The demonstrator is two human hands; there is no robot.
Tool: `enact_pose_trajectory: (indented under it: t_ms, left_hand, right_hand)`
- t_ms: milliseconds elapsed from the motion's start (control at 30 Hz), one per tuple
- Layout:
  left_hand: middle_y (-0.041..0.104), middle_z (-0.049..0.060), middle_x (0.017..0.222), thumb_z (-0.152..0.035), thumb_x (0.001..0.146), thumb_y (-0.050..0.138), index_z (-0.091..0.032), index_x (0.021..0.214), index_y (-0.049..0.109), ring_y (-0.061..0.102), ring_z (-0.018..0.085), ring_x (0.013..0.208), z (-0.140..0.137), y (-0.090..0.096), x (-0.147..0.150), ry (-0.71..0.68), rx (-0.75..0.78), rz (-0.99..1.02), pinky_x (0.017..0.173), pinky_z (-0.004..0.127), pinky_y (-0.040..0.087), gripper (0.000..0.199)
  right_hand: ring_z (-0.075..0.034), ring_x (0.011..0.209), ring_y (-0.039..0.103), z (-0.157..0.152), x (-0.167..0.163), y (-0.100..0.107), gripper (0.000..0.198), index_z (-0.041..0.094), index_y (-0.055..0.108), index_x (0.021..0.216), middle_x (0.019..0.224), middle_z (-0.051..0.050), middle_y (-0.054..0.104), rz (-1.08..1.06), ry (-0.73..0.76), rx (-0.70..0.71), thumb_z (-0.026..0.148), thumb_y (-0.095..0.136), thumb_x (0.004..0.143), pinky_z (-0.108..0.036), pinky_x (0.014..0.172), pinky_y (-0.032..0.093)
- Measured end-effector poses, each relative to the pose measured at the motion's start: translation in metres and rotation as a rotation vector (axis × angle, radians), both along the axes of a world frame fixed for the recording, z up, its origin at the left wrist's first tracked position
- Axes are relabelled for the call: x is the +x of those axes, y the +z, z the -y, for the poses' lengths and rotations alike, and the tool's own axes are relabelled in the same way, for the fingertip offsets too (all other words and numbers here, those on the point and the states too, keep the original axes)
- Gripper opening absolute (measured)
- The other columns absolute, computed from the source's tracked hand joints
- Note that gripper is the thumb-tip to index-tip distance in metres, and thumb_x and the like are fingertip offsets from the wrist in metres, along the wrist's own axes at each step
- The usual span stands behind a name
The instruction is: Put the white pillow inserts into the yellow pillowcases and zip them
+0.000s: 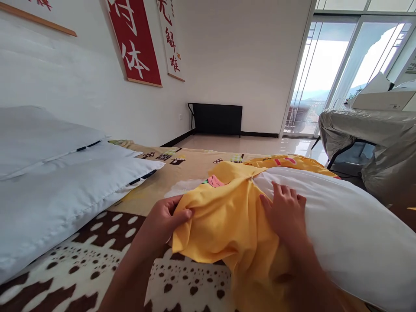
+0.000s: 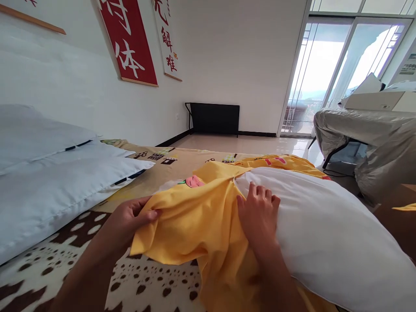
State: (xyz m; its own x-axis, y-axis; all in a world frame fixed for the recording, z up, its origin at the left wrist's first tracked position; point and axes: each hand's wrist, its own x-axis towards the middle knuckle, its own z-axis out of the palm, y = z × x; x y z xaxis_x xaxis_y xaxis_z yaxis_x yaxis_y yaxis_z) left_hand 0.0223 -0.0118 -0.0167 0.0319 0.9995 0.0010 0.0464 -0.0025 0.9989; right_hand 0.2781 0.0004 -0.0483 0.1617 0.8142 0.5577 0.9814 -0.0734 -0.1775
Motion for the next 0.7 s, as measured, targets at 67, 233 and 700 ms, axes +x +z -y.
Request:
enact_pose_trajectory:
  t_ms: [67,233,700]
  left_hand:
    - [0.068,0.002,0.070,-0.030,0.051,0.068,-0.015,0.081,0.066,0.063,0.024,0.066,0.003,-0.003,0.001,-0.012,0.012,-0.137,0.051,0.025,0.047,0.034]
    - [0.064,0.002,0.068,-0.039,0.058,0.058,-0.016,0.074,0.061,0.062,0.025,0.070,0.004,-0.036,-0.028,0.088,-0.002,-0.482,0.055,0.025,0.044,0.029]
    - [0.067,0.019,0.080,-0.021,0.072,0.049,-0.012,0.066,0.059,0.064,0.036,0.085,-0.009,-0.075,-0.039,0.243,0.220,-1.384,0.076,0.043,0.043,0.015]
  right_hand:
    - [-0.032,0.100,0.055,-0.008,0.003,-0.004,0.038,0.013,0.060,0.110,0.102,-0.016,0.064,-0.021,0.018,-0.160,0.040,0.043,0.090,-0.044,0.085,0.033]
    - [-0.025,0.091,0.059,-0.010,0.001,-0.007,0.027,0.015,0.064,0.090,0.090,-0.011,0.068,-0.185,0.270,-0.301,0.034,0.045,0.089,-0.036,0.083,0.036]
    - [-0.023,0.098,0.060,0.094,0.042,-0.028,0.036,0.020,0.067,0.105,0.107,-0.001,0.068,-0.567,0.893,-1.008,0.028,0.063,0.070,-0.031,0.083,0.046]
